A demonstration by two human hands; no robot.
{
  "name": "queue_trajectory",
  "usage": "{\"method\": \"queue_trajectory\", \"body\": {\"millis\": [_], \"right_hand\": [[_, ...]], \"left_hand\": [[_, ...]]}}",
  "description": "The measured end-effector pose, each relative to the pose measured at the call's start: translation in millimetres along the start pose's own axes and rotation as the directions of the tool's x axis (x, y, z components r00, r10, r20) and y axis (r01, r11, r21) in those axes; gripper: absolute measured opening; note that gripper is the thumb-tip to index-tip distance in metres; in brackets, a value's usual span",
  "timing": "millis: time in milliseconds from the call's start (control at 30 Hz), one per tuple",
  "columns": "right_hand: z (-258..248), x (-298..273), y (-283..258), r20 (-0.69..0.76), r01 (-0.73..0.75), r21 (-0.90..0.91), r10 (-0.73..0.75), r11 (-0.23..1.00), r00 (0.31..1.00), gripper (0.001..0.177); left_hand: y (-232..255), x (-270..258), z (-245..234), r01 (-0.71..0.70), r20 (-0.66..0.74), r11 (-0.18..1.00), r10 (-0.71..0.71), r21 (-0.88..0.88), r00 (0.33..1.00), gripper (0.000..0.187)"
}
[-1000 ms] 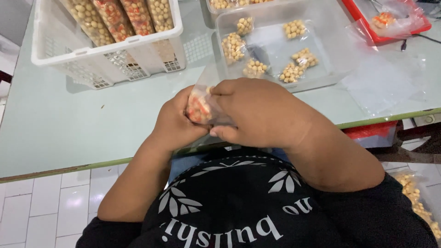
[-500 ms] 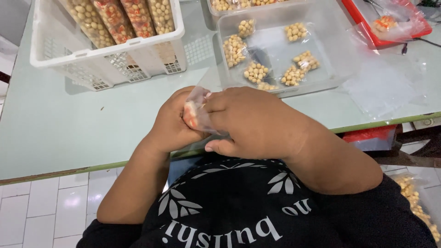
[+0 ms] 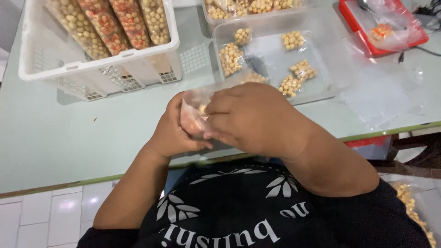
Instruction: The person is manually packing small round snack items from a bulk tray into individual plastic bags.
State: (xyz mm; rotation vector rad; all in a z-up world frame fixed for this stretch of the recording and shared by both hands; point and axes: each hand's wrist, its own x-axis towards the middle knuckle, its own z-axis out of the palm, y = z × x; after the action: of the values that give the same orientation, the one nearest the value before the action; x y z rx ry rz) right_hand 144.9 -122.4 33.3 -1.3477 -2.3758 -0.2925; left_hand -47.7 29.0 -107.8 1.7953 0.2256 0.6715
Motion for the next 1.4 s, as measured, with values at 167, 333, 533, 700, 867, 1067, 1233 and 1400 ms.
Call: {"method": "queue_trajectory", "body": {"millis": [167, 333, 533, 700, 867, 1067, 1233, 1400], "right_hand": [[-21, 20, 26, -0.236, 0.039, -0.056, -0.051, 0.998, 0.97, 0.025], [-21, 15, 97, -0.547, 0.035, 0.331, 0.161, 0.943, 0.821, 0.015], [12, 24, 212, -0.248, -0.516, 0.738, 0.886, 0.435, 0.392, 0.023], [50, 54, 277, 0.14, -0.85, 0.477, 0.935, 0.224, 0.325, 0.026], [125, 75, 380, 0.134, -0.871, 0.38, 0.913, 0.313, 0.386, 0.012], [184, 115, 442, 0.22, -0.902, 0.13, 0.875, 0.412, 0.431, 0.048], [171, 136, 436, 0.552, -0.888, -0.267, 0.815, 0.374, 0.177, 0.082], [176, 93, 464, 0.409, -0.861, -0.197, 0.837, 0.469, 0.362, 0.05]], "left_hand": [[-13, 15, -17, 0.195, -0.039, 0.965, -0.191, 0.173, 0.981, 0.082], [-39, 16, -28, 0.278, -0.193, 0.942, -0.241, 0.189, 0.951, 0.061], [-55, 23, -44, -0.16, -0.168, 0.98, 0.14, -0.117, 0.976, 0.079], [-28, 45, -40, -0.327, -0.146, 0.944, 0.319, -0.034, 0.936, 0.006], [-32, 26, -37, 0.189, -0.232, 0.94, -0.259, -0.284, 0.938, 0.076], [-12, 50, -50, 0.339, 0.187, 0.887, -0.292, -0.313, 0.938, 0.086], [-3, 77, -55, 0.323, 0.37, 0.837, -0.158, -0.442, 0.915, 0.071], [-10, 78, -55, 0.244, 0.278, 0.846, -0.119, -0.474, 0.953, 0.068]]}}
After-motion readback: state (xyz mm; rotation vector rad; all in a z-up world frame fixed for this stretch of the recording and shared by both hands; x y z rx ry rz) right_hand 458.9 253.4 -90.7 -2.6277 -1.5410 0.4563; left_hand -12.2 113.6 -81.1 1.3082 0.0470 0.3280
